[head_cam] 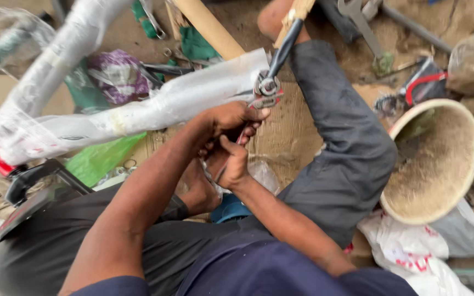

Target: The person sits on the floor and uses a red adjustable wrench to tighten a bolt on the head tube of a white bicycle frame. The frame is partially wrapped in protective plastic. The person repeatedly adjusts the wrench and applies torque to the bolt.

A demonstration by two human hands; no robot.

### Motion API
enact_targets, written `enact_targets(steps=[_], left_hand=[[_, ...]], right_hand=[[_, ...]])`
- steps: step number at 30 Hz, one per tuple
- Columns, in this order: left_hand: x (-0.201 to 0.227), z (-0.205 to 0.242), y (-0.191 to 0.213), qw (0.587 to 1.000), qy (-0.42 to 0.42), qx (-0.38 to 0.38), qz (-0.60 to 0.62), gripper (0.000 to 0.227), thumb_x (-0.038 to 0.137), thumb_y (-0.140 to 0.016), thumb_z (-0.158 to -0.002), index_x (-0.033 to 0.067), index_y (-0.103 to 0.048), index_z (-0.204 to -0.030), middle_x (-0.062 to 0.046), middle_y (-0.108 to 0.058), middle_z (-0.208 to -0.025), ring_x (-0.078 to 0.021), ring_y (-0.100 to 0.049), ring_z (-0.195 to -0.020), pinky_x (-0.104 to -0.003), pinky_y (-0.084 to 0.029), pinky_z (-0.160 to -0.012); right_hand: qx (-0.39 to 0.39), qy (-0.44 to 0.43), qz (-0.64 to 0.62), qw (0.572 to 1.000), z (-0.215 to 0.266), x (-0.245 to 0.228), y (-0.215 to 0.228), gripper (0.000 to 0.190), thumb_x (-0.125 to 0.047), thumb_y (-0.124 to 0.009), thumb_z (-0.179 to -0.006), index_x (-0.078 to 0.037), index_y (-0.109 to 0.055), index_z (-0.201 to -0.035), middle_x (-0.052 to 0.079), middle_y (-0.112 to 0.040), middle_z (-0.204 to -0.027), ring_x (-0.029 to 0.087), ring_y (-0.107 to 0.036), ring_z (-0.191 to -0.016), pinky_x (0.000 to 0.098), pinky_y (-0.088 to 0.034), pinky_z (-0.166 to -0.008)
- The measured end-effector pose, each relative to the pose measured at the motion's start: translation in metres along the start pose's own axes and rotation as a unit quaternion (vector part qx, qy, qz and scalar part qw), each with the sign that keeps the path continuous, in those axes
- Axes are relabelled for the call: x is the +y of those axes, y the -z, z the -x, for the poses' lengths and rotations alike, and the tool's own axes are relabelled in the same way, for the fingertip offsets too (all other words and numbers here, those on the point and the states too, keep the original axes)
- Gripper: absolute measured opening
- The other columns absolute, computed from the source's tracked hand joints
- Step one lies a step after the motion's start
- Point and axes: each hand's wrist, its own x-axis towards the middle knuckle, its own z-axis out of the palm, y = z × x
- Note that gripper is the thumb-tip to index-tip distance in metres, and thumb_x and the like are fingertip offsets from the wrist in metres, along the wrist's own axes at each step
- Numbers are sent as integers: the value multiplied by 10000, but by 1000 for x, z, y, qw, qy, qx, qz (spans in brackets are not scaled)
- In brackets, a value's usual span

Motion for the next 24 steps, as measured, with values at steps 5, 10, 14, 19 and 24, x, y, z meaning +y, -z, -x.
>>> enact_targets(steps=[5,10,14,19,24], left_hand=[[-31,-19,-54,977,-114,81,160,396,447,-660,-958,100,-552,-801,-28,-541,-651,-160,-534,-553,-333,-496,-516],[-46,-62,-109,894,-203,67,395,427,443,-684,-926,42,-573,-827,-86,-594,-745,-209,-611,-672,-376,-557,-640],[-23,-86,-137,841,-235,157,462,521,476,-748,-930,75,-472,-743,-40,-476,-651,-202,-554,-592,-377,-528,-584],[-24,-75,-125,868,-203,149,427,459,444,-746,-910,122,-474,-729,-3,-435,-620,-155,-469,-534,-331,-445,-495],[-15,-6,-17,994,9,91,52,452,412,-722,-945,124,-470,-703,34,-436,-592,-109,-388,-478,-311,-336,-424]], right_hand=[[24,-123,110,986,51,-80,18,369,-428,-704,-942,-133,-589,-1132,40,-576,-937,231,-546,-857,445,-465,-838],[64,-300,270,913,73,-208,36,561,-465,-629,-991,17,-541,-1264,188,-665,-995,331,-660,-886,523,-527,-846],[55,-350,306,884,59,-247,31,327,-234,-663,-894,-80,-539,-1155,125,-657,-976,329,-654,-875,548,-540,-831],[78,-410,230,879,63,-220,53,208,-55,-655,-851,58,-610,-1019,136,-594,-815,278,-583,-753,507,-529,-802],[96,-5,10,995,8,-3,22,172,-184,-640,-903,-96,-596,-1045,53,-617,-934,247,-611,-889,449,-510,-825]])
